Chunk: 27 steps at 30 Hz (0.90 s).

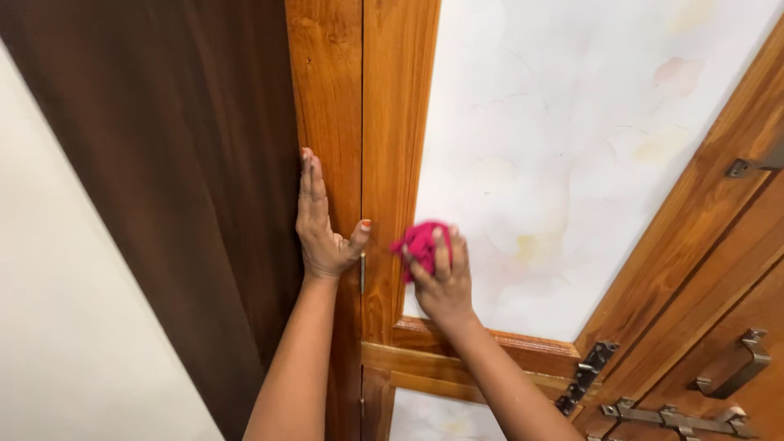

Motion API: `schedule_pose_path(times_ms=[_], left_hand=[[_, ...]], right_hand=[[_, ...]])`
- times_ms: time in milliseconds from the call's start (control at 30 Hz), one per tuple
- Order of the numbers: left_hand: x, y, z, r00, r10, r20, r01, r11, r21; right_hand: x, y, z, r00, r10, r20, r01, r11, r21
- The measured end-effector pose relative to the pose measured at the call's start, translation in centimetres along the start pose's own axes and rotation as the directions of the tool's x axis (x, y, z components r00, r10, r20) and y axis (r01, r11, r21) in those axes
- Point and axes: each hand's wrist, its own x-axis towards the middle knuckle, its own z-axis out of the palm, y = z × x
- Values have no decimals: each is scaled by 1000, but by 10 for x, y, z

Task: The person wipes a wooden door with a pink cloth, cleaning the metal grille, glass panel, and wooden frame. The person systematically wipes the door surface and edges, then closes the door and continues wiping the exterior side.

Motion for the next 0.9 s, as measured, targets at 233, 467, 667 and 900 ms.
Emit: schedule_pose_path(times_ms=[233,467,667,900], left_hand=[[-27,25,-26,978,-168,124,178,981,-81],[-62,35,-30,954,-281,105,292,951,-104],[-81,20,-27,952,-294,87,305,939,-160],[-88,12,-31,961,-243,135,261,955,-139]], right_hand=[[-22,-11,-65,854,-266,448,161,952,258],[192,37,-77,942,-310,-125,318,947,47],[221,30,-42,974,-187,-130,189,982,6],[76,-19,-24,915,-399,56,392,913,110]])
